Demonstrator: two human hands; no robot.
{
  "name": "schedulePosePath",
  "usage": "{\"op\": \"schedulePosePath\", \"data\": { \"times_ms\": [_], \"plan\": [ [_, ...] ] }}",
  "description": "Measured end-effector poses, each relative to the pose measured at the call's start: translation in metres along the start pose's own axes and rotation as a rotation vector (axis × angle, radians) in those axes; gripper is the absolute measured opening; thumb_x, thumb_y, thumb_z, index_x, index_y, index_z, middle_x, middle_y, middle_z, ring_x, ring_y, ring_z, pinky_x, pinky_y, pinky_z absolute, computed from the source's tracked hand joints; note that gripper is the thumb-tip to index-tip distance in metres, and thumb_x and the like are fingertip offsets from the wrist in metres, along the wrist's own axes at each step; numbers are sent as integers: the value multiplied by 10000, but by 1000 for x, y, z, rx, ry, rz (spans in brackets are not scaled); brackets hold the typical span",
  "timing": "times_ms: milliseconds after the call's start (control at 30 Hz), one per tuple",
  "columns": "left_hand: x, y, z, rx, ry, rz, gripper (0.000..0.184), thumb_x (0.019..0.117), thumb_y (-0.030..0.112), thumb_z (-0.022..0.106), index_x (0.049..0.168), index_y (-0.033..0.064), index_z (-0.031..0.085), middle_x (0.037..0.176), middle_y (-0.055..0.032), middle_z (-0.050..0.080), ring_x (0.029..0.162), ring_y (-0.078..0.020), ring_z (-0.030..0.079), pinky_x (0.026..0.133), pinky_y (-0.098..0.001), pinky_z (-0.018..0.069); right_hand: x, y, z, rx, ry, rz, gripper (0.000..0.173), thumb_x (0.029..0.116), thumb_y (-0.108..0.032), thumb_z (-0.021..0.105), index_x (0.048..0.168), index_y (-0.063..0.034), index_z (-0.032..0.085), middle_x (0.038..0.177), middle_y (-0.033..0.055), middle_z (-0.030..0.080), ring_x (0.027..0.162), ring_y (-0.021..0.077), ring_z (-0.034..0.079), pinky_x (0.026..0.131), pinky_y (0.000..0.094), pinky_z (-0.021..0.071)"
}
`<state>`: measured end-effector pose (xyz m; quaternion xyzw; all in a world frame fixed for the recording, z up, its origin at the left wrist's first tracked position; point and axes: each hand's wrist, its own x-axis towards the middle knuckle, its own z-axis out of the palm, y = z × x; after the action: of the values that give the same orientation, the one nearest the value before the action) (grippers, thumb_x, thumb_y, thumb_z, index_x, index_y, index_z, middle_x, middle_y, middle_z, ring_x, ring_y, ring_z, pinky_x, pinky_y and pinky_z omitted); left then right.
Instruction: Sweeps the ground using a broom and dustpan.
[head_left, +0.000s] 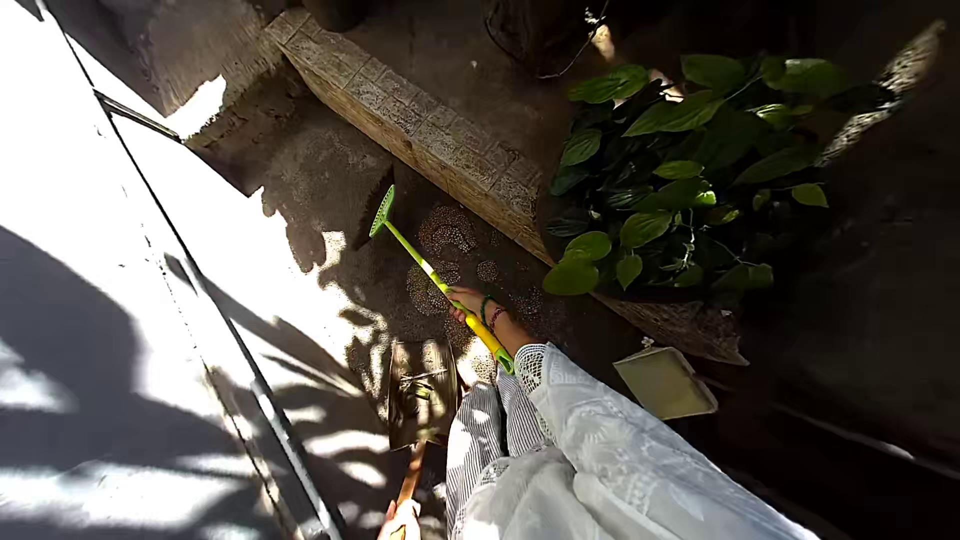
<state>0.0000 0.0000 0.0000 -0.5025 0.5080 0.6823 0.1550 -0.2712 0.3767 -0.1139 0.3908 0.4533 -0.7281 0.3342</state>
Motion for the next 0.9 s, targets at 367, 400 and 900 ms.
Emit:
{"op": "schedulePosePath", "data": {
  "times_ms": [367, 400, 900],
  "plan": [
    [75, 49, 6, -142, -314, -268, 290, 1081, 174, 268, 1034, 77, 538, 746, -27, 641, 632, -101, 665, 576, -204, 568, -253, 336, -105, 395, 443, 288, 486, 1111, -292, 468, 1581, -205, 380, 695, 20, 490, 478, 94, 453, 436, 242, 400],
    [77, 55, 6, -150, -354, -303, 308, 1077, 182, 272, 1005, 80, 554, 743, -28, 642, 629, -100, 664, 570, -194, 562, -273, 338, -89, 356, 455, 262, 493, 1109, -280, 481, 1580, -177, 377, 693, 30, 499, 481, 101, 463, 442, 252, 412],
    [96, 107, -19, 66, -503, -313, 341, 1072, 164, 281, 1030, 35, 594, 833, -62, 700, 797, -131, 713, 746, -229, 593, -148, 235, -28, 165, 190, -93, 523, 1058, -225, 577, 1516, -74, 373, 915, 92, 577, 637, 131, 556, 618, 294, 520]
  ]
}}
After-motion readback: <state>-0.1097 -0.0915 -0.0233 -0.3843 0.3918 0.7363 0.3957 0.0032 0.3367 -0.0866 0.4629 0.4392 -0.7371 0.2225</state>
